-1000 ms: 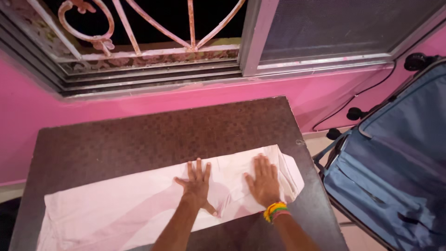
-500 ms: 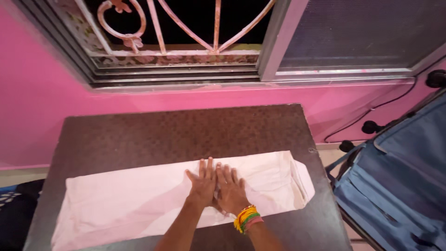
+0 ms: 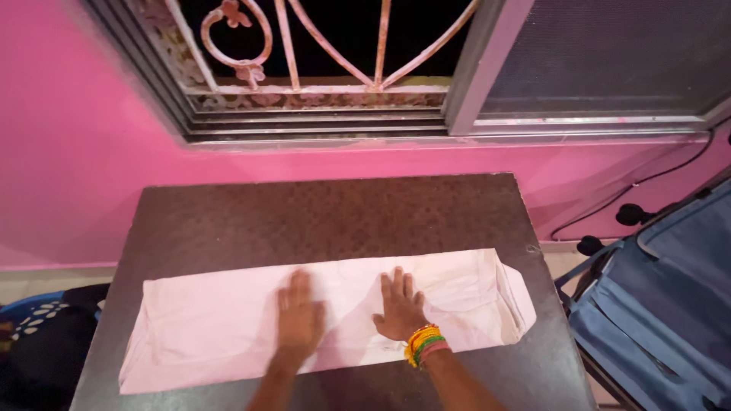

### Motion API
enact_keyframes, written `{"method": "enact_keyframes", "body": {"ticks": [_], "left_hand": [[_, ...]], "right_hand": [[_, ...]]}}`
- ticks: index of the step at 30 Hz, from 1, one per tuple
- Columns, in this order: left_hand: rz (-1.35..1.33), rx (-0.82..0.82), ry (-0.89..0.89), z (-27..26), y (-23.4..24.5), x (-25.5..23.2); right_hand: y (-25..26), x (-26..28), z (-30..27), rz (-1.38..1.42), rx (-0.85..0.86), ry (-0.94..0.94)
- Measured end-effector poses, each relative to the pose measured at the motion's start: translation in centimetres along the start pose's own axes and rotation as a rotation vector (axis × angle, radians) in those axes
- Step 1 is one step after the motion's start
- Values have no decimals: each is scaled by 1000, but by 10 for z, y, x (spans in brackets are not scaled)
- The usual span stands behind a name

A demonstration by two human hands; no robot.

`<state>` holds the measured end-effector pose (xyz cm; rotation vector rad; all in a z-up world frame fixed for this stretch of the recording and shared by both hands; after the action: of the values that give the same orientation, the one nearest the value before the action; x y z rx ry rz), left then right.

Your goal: The person folds a shirt on a table by hand, then picks it up and places it into an open suitcase.

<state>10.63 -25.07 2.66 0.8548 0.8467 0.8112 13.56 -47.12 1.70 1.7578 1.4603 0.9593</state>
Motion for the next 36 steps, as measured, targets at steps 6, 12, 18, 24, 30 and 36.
{"method": "enact_keyframes", "body": {"ticks": [6,12,18,24,30,36], "left_hand": [[-73,402,-94,60,-83,-90],[142,467,-83,34,-52,-42],[333,585,-12,1,-6,30],[319,688,228,-18,5,62],[193,362,70,-1,-30,29],[290,691,184,-47,2,70]], "right_hand": [[-3,-9,9,62,45,-44],[-7,-19,30,159,87,0],[-9,-21,32,163,24,-7],[-5,-10,22,-35,-59,-111],[-14,89,10,102,-74,146],[-49,94,24,163,106,78]]}}
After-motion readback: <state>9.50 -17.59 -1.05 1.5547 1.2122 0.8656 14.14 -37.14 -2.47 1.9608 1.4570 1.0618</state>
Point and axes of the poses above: each hand's wrist, its own z-axis towards the middle knuckle, its own y-axis out of the back of the hand, x = y × z, the point moved 9 cm from there along z, towards the middle knuckle, and after that the axes turned 15 degrees about -y, right-handed, at the moved point
